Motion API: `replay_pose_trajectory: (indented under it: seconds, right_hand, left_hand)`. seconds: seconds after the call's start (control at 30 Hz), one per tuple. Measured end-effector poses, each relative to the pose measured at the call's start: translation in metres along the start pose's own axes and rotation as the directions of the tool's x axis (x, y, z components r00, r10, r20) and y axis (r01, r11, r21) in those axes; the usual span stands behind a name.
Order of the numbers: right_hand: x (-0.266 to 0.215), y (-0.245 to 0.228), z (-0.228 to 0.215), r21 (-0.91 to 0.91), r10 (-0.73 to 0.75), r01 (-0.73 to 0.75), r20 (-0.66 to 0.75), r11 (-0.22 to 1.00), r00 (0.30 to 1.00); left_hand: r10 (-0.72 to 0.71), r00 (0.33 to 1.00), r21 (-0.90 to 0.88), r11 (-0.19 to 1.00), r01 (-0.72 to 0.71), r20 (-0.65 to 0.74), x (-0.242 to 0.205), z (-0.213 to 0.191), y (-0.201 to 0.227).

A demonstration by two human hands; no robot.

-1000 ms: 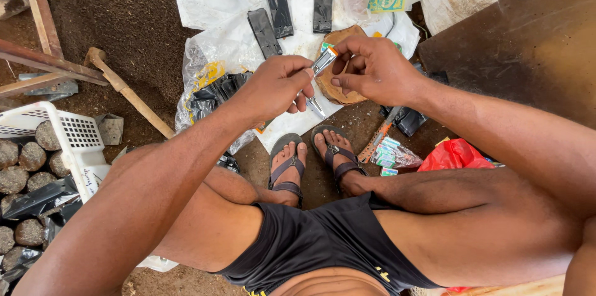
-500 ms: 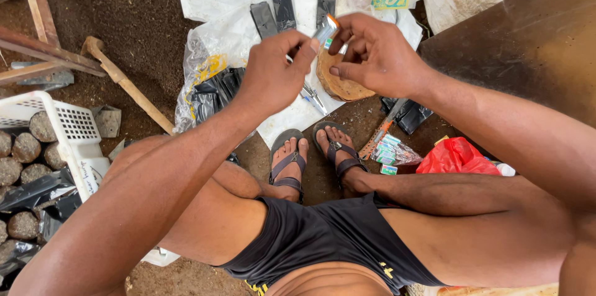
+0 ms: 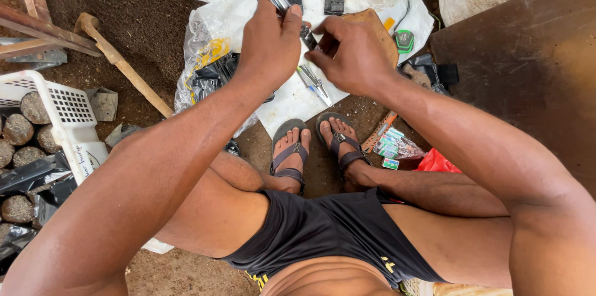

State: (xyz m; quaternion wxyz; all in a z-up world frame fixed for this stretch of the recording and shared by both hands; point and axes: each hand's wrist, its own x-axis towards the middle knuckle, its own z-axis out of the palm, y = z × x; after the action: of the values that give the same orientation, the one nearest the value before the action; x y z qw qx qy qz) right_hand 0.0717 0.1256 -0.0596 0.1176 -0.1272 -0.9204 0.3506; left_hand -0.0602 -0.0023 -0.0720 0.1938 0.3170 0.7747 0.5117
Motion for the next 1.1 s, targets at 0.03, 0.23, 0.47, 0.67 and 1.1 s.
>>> replay_pose_trajectory:
  seconds: [0.03,0.23,0.47,0.67,1.1]
  right_hand:
    - [0.002,0.009,0.003,-0.033,0.001,-0.001,-0.008,0.999,1.000]
    - [0.014,0.084,0.049,-0.167,0.241,-0.246,-0.051,0.955,0.969]
    - [0.023,0.171,0.153,-0.338,0.525,-0.493,0.003,0.802,0.851]
    - [0.049,0.214,0.196,-0.152,0.494,-0.512,-0.143,0.845,0.858]
    - [0.059,0.210,0.204,-0.374,0.478,-0.408,0.114,0.833,0.871]
  left_hand:
    - [-0.034,0.999,0.114,0.993,0.030,0.041,0.004,-0.001,-0.002]
    - [0.105,0.969,0.312,0.934,-0.172,0.222,0.015,-0.028,0.010]
    - [0.272,0.936,0.222,0.921,-0.321,0.224,0.001,-0.063,0.052]
    - [0.336,0.903,0.304,0.860,-0.410,0.266,-0.005,-0.081,0.068]
    - [0.008,0.927,0.455,0.870,-0.191,0.375,0.005,-0.084,0.065]
